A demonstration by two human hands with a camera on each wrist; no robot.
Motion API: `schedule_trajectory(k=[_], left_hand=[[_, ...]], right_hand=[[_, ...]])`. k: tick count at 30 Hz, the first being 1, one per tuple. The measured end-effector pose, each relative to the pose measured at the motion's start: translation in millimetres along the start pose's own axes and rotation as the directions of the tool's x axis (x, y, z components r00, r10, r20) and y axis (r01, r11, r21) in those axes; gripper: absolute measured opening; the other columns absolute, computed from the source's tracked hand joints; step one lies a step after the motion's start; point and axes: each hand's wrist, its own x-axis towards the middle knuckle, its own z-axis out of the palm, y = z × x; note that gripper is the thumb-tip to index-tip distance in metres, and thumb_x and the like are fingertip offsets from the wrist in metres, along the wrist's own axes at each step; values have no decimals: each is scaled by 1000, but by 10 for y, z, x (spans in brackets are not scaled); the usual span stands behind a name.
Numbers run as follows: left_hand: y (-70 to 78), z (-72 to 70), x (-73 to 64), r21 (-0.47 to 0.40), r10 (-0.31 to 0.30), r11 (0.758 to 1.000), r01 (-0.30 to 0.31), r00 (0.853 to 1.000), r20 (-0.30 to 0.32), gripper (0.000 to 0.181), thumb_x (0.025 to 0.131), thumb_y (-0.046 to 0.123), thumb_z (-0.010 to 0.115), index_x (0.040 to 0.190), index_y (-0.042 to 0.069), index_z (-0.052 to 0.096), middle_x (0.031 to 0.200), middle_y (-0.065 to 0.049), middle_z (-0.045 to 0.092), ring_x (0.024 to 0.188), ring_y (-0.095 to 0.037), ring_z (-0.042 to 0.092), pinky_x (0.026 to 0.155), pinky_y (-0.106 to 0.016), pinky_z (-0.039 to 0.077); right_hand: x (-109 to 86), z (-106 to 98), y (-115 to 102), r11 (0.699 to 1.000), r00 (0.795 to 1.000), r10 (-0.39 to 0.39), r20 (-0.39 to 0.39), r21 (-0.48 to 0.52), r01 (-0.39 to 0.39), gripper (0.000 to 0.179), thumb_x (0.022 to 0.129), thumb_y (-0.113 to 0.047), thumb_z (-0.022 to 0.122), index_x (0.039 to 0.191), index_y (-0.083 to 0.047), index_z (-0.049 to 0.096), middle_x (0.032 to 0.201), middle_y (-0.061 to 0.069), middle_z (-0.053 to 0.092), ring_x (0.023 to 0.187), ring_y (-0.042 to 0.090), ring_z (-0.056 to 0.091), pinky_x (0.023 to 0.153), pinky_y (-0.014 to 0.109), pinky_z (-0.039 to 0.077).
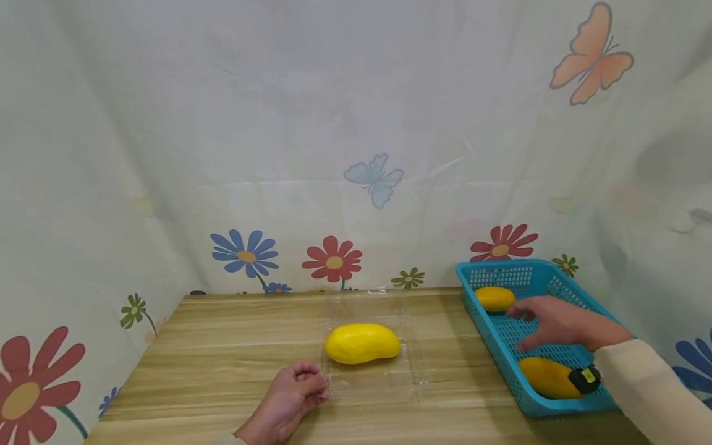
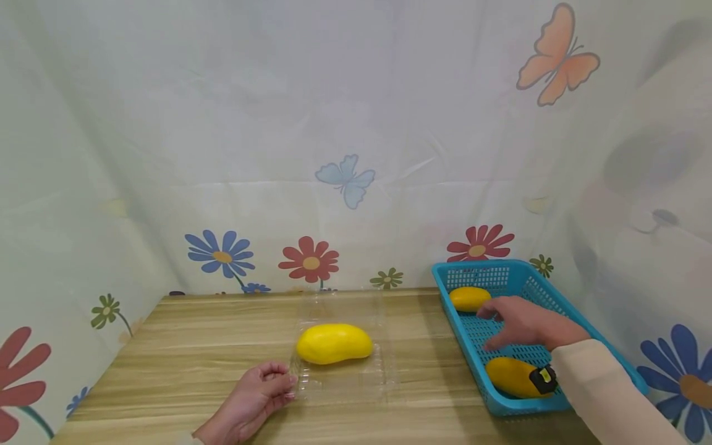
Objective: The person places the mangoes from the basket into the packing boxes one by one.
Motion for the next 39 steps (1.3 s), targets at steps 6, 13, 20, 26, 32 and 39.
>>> schedule_trajectory(k=[6,13,20,26,32,39], left_hand=[[8,7,-17,-1,3,1000,-3,1000,-8,36,92,4,73,116,-3,48,87,-1,64,80,-15,65,78,-28,61],[22,11,-13,2,5,1000,-5,1000,-11,36,91,3,73,116,-3,48,87,-2,63,79,-14,63,78,-29,61],[22,-1,-2,2,1,1000,-1,1000,-7,39,90,3,74,118,-4,47,87,-2,64,79,-15,63,77,-28,61],[11,-2,0,10,9,1000,-9,1000,3,36,92,3,72,117,-5,47,87,-1,64,79,-14,63,78,-29,61],[11,-14,-5,10,10,1000,-10,1000,7,35,92,3,72,117,-4,48,87,-1,64,79,-14,63,78,-28,61],[-8,-27,-6,7,25,1000,-25,1000,8,32,93,2,71,116,-2,48,87,-2,63,79,-15,63,78,-29,60]], right_hand=[[-22,6,83,1000,998,18,52,13,-19,67,76,-39,89,126,-2,66,125,16,70,110,37,64,92,55,58],[-41,11,155,995,990,70,126,58,-78,63,77,-36,89,125,-2,66,127,19,68,111,40,64,91,56,58],[-23,67,225,987,979,91,184,114,-113,61,79,-31,89,126,0,66,128,20,68,113,41,63,94,57,57],[-10,114,275,977,963,132,235,135,-167,61,78,-29,89,127,0,64,128,20,67,113,39,62,95,58,56],[-6,128,237,972,952,139,274,145,-183,59,80,-27,87,129,-4,64,127,18,66,115,39,60,98,62,54],[32,124,232,971,933,166,320,114,-212,59,79,-27,88,129,-7,63,125,16,66,114,39,59,98,65,52]])
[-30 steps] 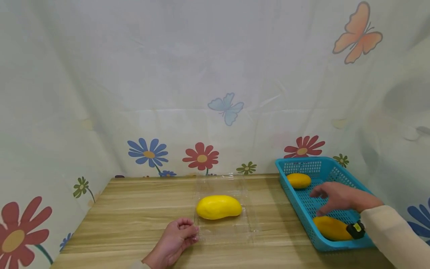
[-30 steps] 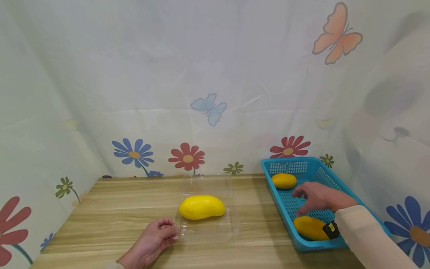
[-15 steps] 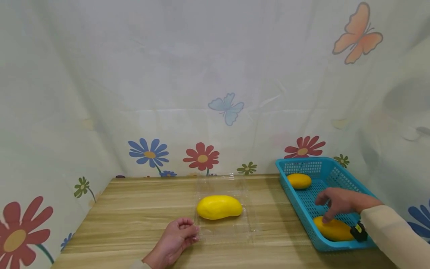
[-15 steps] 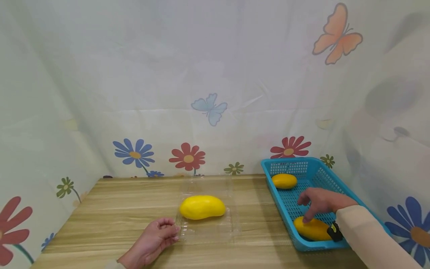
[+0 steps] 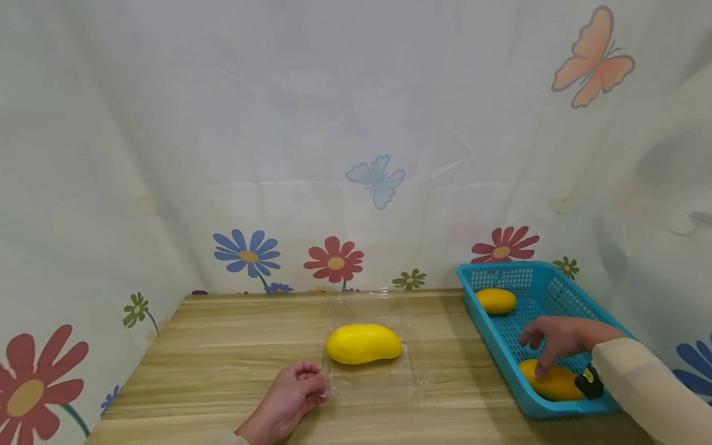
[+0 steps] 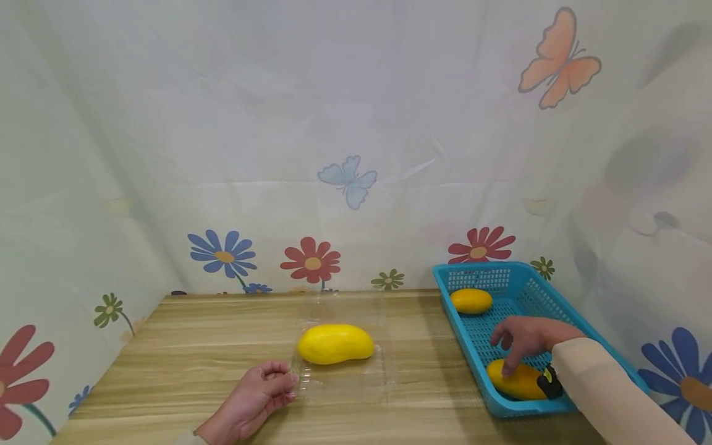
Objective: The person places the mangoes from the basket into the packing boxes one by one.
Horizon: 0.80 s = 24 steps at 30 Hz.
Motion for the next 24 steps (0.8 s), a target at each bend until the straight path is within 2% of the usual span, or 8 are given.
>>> schedule_trajectory(k=[8,20,24], left_hand=[[8,6,-5,-1,-9,1000,9,1000,14,32,94,3,70,117,-3,48,87,-1,63,80,-15,64,79,-29,61],[26,7,-5,5,-18,1000,18,1000,15,37,94,4,71,120,-4,46,89,-2,62,82,-15,64,79,-28,61],[28,7,-4,6,-21,1000,21,1000,15,37,94,5,71,120,-4,46,89,-2,62,81,-15,64,79,-28,61]], right_hand=[[50,9,48,999,998,35,59,-23,-33,53,79,-25,88,126,-11,66,122,13,68,111,36,61,97,65,53],[54,36,76,995,990,82,114,43,-88,51,80,-18,87,125,-10,65,116,8,69,101,24,63,86,48,61],[54,46,73,993,986,102,132,40,-108,48,80,-17,86,122,-13,65,115,8,68,95,22,62,84,47,61]])
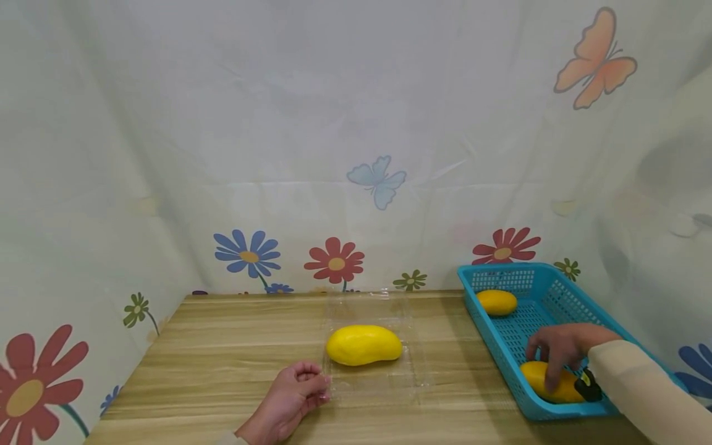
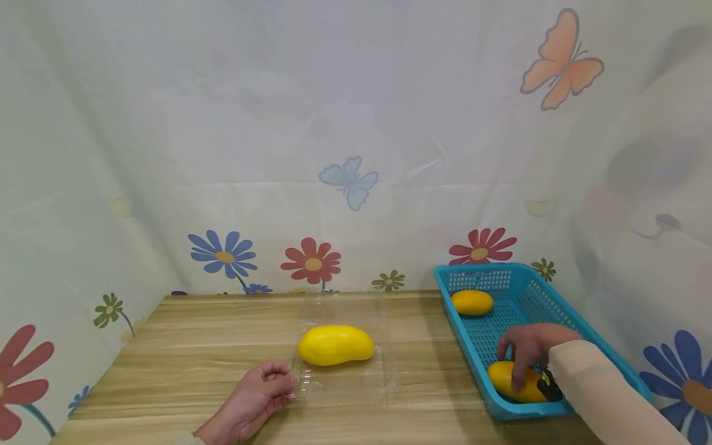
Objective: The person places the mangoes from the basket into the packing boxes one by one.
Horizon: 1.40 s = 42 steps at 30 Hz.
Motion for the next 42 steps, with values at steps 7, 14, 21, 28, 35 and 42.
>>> schedule_trajectory(k=[7,14,21,28,35,42], left_hand=[[-10,2,1,-2,-13,1000,13,1000,-1,39,94,5,71,122,-4,46,90,-1,61,81,-15,63,80,-28,62],[-10,6,-9,2,-15,1000,15,1000,-14,40,94,5,71,123,-5,45,91,-2,60,81,-15,62,80,-29,62],[1,14,-6,0,-18,1000,18,999,-26,39,93,4,72,121,-5,46,90,-2,60,81,-14,62,79,-29,61],[-8,13,2,3,-6,1000,6,999,-36,36,93,3,71,119,-4,47,89,-1,60,79,-15,62,79,-29,61],[-10,16,11,-6,-8,1000,8,999,-36,37,92,3,72,118,-4,47,88,-1,60,78,-14,62,77,-28,61],[-12,0,3,-7,0,1000,0,1000,-28,35,93,4,72,118,-3,48,87,-1,61,78,-15,62,78,-29,61]], right_hand=[[23,46,-7,999,999,21,27,24,-21,44,79,-13,86,118,-13,65,110,8,66,92,23,64,84,49,63],[63,56,-15,999,999,39,32,9,-39,45,77,-12,87,117,-13,66,109,7,66,93,22,63,83,48,63],[70,46,-17,999,999,43,23,-11,-42,49,76,-13,89,118,-12,66,109,8,66,91,23,64,83,47,63],[62,52,-14,999,999,48,14,2,-48,47,75,-14,89,115,-11,65,107,7,65,89,22,64,82,45,63],[66,52,-6,999,999,43,11,9,-43,44,76,-14,87,113,-12,64,107,6,63,86,22,63,79,42,63],[96,59,22,999,999,42,-14,15,-42,42,75,-15,85,111,-11,63,103,8,60,82,22,60,71,36,61]])
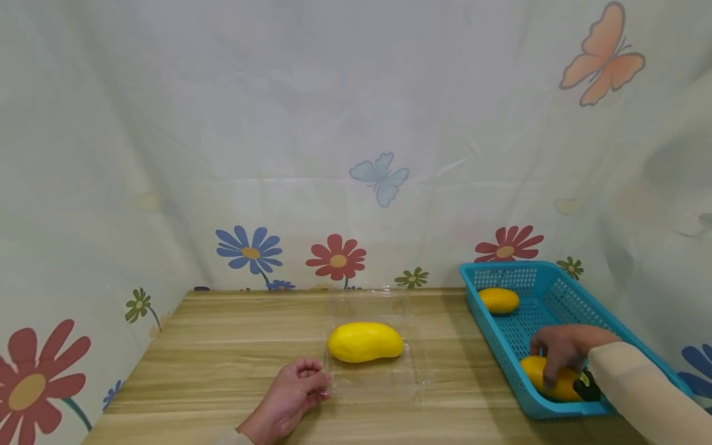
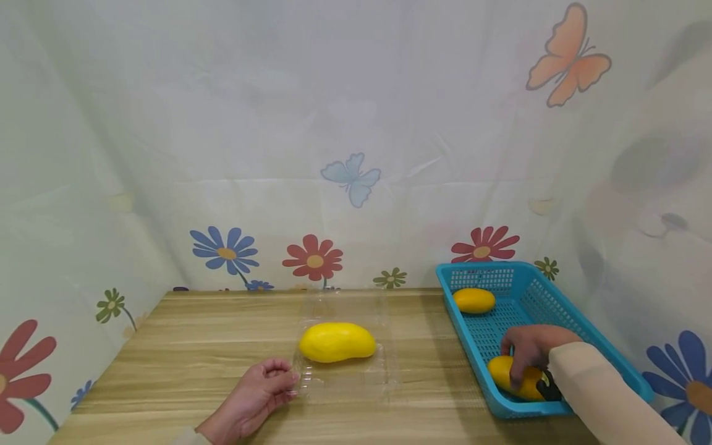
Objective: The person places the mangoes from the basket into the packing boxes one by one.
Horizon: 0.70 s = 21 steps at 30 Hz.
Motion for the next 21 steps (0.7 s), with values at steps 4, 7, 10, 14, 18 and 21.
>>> schedule_trajectory(k=[4,7,10,14,18,21], left_hand=[[2,8,13,0,-5,1000,5,1000,0,35,93,4,72,118,-3,47,87,0,61,79,-14,62,78,-28,62],[0,12,20,0,-8,1000,8,1000,-3,36,93,3,72,118,-3,48,88,0,61,79,-14,62,78,-28,62],[-1,12,17,-1,-6,1000,6,1000,-3,37,93,3,72,119,-4,47,88,-1,61,79,-14,62,78,-28,62],[3,6,17,2,-3,1000,3,1000,8,38,93,3,72,120,-5,47,89,-1,61,80,-14,62,79,-29,62],[4,0,25,2,-3,1000,3,1000,17,37,93,4,72,119,-4,47,88,-1,62,80,-14,64,79,-28,62],[-2,-6,30,-3,-2,1000,2,1000,18,37,93,5,73,118,-3,47,88,-1,62,80,-14,65,78,-28,62]], right_hand=[[-16,3,22,1000,999,-24,-48,9,25,42,74,-15,84,110,-10,63,100,8,61,84,22,58,71,37,60],[-34,-7,33,999,995,-52,-84,10,53,42,73,-16,84,109,-10,64,97,7,63,83,22,58,70,38,59],[-55,-26,53,996,990,-93,-105,7,94,42,73,-15,83,110,-8,65,94,6,64,82,21,58,70,37,59],[-69,-61,101,987,980,-158,-124,2,160,43,73,-15,83,111,-5,66,95,5,66,84,21,58,74,36,57],[-88,-105,142,983,969,-186,-162,-31,183,47,73,-19,83,115,-5,66,100,5,67,90,22,57,80,38,56],[-113,-135,152,981,962,-195,-192,-57,188,51,74,-22,82,119,-4,66,105,5,67,94,22,56,82,40,55]])
